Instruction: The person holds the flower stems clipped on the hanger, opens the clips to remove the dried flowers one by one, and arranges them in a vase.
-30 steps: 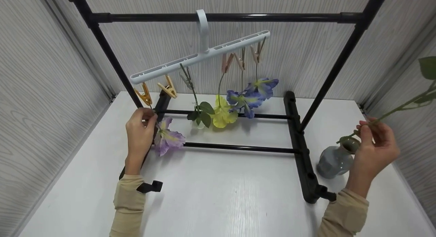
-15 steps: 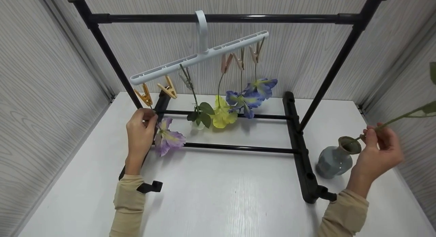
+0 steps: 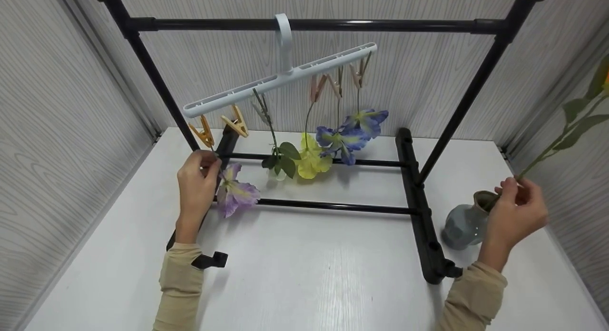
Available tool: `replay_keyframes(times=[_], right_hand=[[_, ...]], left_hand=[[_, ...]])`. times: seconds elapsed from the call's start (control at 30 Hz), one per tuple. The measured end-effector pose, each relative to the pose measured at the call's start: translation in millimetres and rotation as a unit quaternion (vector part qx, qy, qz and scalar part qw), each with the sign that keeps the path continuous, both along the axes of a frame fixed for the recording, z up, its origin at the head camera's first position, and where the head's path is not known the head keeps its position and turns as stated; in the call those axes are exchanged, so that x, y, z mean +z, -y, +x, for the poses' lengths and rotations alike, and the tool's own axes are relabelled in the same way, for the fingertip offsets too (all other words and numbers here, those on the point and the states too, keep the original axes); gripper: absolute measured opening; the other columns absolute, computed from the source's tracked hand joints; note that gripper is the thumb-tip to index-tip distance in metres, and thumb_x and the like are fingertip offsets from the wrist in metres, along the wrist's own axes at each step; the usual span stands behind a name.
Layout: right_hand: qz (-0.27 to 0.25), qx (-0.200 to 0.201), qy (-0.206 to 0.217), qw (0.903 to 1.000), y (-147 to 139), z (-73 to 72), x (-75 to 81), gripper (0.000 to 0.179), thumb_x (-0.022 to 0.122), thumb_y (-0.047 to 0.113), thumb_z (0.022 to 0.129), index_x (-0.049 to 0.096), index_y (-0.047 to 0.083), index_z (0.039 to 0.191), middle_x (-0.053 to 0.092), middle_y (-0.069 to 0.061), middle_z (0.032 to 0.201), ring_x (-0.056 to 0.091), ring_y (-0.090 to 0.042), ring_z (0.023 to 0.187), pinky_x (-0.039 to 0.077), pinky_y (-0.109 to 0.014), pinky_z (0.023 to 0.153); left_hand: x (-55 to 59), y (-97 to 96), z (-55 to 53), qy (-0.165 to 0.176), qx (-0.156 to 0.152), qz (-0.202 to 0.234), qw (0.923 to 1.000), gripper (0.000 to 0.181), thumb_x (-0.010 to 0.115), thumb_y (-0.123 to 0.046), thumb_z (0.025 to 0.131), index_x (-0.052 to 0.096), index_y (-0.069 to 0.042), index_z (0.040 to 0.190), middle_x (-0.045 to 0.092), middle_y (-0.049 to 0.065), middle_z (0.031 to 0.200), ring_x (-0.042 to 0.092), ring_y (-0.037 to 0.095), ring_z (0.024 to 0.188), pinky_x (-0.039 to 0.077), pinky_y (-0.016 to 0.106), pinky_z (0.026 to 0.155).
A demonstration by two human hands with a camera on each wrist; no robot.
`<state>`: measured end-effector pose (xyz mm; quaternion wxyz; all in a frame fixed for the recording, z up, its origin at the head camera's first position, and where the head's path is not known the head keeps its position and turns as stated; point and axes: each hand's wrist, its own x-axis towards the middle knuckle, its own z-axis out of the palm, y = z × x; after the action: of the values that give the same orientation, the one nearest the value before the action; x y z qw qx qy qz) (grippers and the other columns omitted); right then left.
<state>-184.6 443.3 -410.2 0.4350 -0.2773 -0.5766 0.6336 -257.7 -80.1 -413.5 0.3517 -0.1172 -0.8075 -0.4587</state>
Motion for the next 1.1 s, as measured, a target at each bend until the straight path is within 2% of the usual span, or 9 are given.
replay_keyframes(times=[0.1,0.3,0.4,0.53,0.6,0.7,0.83,1.0,1.1], right_hand=[[-0.004,-0.016,0.002,0.9999,1,-1.0,1.0,0.006,0.066,0.011,0.102,0.069,0.016,0.102,0.061,0.005,0.093,0.061,-0.004,0.083,0.048,-0.01,0.078],[0.003,-0.029,-0.046,0.9985,1,-2.9,0.5,0.008,0.066,0.006,0.1,0.069,0.013,0.104,0.061,0.001,0.09,0.061,-0.008,0.08,0.05,-0.014,0.079],[0.016,-0.034,-0.015,0.9992,-2,-3.3,0.3,0.009,0.064,0.012,0.103,0.069,0.017,0.098,0.06,0.004,0.09,0.059,-0.006,0.083,0.049,-0.014,0.083],[0.045,-0.056,0.072,0.9948,-6,-4.3,-0.4,0.015,0.059,0.024,0.106,0.063,0.029,0.093,0.055,0.013,0.091,0.051,0.001,0.089,0.041,-0.015,0.088],[0.06,-0.074,0.081,0.9921,-8,-5.9,-0.9,0.016,0.058,0.026,0.106,0.061,0.03,0.092,0.054,0.015,0.088,0.05,0.002,0.087,0.04,-0.015,0.086],[0.072,-0.083,0.057,0.9923,-8,-8.4,-1.2,0.02,0.058,0.027,0.107,0.06,0.025,0.087,0.055,0.012,0.084,0.051,0.0,0.082,0.042,-0.015,0.081],[0.056,-0.058,0.011,0.9967,-4,-10.7,1.6,0.028,0.059,0.026,0.107,0.063,0.019,0.08,0.057,0.006,0.082,0.055,-0.003,0.076,0.046,-0.011,0.074],[0.119,-0.064,0.029,0.9904,2,-13.3,0.5,0.031,0.055,0.028,0.108,0.063,0.024,0.079,0.056,0.009,0.082,0.056,0.0,0.076,0.046,-0.012,0.075],[0.154,-0.075,0.02,0.985,6,-15.3,-0.6,0.033,0.054,0.028,0.109,0.062,0.027,0.077,0.056,0.013,0.079,0.056,0.001,0.075,0.047,-0.014,0.075]], left_hand=[[-0.1,-0.5,0.8,-0.001,0.0,0.002,1.0,0.007,0.065,0.008,0.097,0.065,0.007,0.104,0.066,0.019,0.1,0.068,0.03,0.093,0.061,0.039,0.077],[-0.6,-2.1,2.1,-0.001,0.002,0.003,1.0,0.007,0.065,0.008,0.097,0.065,0.007,0.104,0.066,0.019,0.1,0.068,0.03,0.093,0.061,0.039,0.078],[-0.7,-3.0,2.6,-0.001,0.003,0.005,1.0,0.006,0.065,0.008,0.097,0.065,0.007,0.103,0.066,0.018,0.099,0.068,0.03,0.092,0.061,0.039,0.078],[-1.2,-3.7,3.2,-0.004,0.006,0.007,0.9999,0.006,0.065,0.008,0.097,0.065,0.007,0.103,0.066,0.019,0.099,0.068,0.03,0.092,0.061,0.04,0.078],[-1.5,-4.1,3.7,-0.005,0.007,0.008,0.9999,0.006,0.065,0.008,0.097,0.065,0.007,0.103,0.065,0.019,0.099,0.068,0.03,0.092,0.061,0.04,0.078],[-2.0,-4.6,3.9,-0.008,0.008,0.01,0.9999,0.006,0.065,0.008,0.097,0.065,0.007,0.103,0.066,0.019,0.1,0.068,0.03,0.092,0.061,0.039,0.078],[-2.5,-5.1,3.4,-0.01,0.01,0.013,0.9998,0.006,0.065,0.007,0.098,0.065,0.009,0.104,0.066,0.019,0.101,0.068,0.031,0.092,0.06,0.039,0.079],[-2.5,-5.7,3.5,-0.004,0.011,0.015,0.9998,0.007,0.064,0.006,0.098,0.065,0.009,0.104,0.066,0.02,0.1,0.068,0.031,0.092,0.06,0.039,0.079],[-2.1,-5.5,3.8,0.001,0.011,0.018,0.9998,0.007,0.064,0.005,0.098,0.065,0.009,0.103,0.066,0.019,0.1,0.067,0.031,0.092,0.06,0.039,0.08]])
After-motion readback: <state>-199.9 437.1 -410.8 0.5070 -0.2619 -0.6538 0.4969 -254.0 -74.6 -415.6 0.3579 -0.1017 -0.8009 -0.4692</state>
